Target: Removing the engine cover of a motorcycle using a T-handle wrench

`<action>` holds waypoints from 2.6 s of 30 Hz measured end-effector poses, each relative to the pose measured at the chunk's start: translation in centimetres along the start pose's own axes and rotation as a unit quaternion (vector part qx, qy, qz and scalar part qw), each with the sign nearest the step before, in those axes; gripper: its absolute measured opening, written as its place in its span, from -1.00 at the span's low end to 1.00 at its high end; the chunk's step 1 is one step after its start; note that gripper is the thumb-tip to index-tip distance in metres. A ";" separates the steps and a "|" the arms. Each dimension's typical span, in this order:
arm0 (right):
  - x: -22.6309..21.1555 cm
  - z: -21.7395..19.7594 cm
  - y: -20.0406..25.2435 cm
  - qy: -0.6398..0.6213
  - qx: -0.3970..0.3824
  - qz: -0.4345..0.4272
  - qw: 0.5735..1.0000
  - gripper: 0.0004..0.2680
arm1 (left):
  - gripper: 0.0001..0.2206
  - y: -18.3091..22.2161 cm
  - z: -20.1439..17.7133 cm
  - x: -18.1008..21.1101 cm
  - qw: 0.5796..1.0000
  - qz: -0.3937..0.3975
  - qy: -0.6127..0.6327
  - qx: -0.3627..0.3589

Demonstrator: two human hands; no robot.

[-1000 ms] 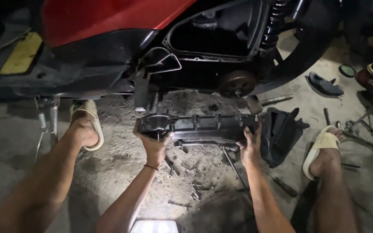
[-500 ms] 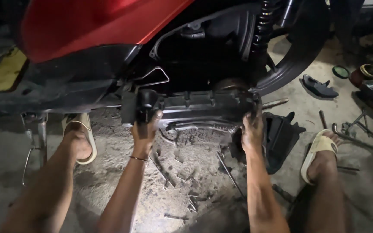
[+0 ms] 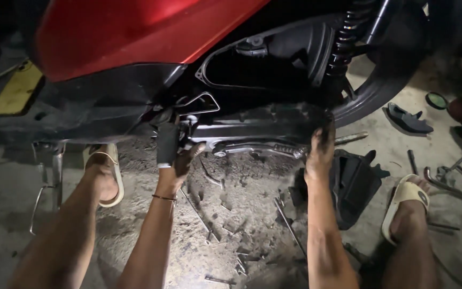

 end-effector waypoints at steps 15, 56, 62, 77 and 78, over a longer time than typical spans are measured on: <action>-3.3 1.6 -0.9 0.009 0.064 0.038 0.997 -0.66 | -0.28 -2.3 0.0 -1.7 0.994 -0.105 -0.037 -0.024; -3.3 2.1 -1.0 0.000 0.093 0.097 0.991 -0.66 | -0.18 -0.9 -1.0 -5.8 0.982 -0.180 0.041 0.047; -5.5 3.1 -1.5 0.018 0.105 0.085 0.991 -0.69 | -0.21 -0.6 -0.5 -4.4 0.982 -0.189 -0.004 0.013; -15.7 6.8 1.0 -0.110 0.296 0.188 0.930 -0.54 | -0.31 -1.0 0.2 -6.2 0.981 -0.186 -0.047 -0.003; -13.9 4.0 2.5 -0.110 0.298 0.186 0.930 -0.54 | -0.31 -0.3 0.3 -6.1 0.982 -0.184 -0.046 -0.004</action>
Point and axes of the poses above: each hand's wrist, its own y-axis away from the middle knuckle, its own z-axis out of the palm, x = y × z, the point moved 9 cm from there along -y, towards the middle knuckle, and after that the axes turned 9 degrees about -x, right-handed, at the moved point
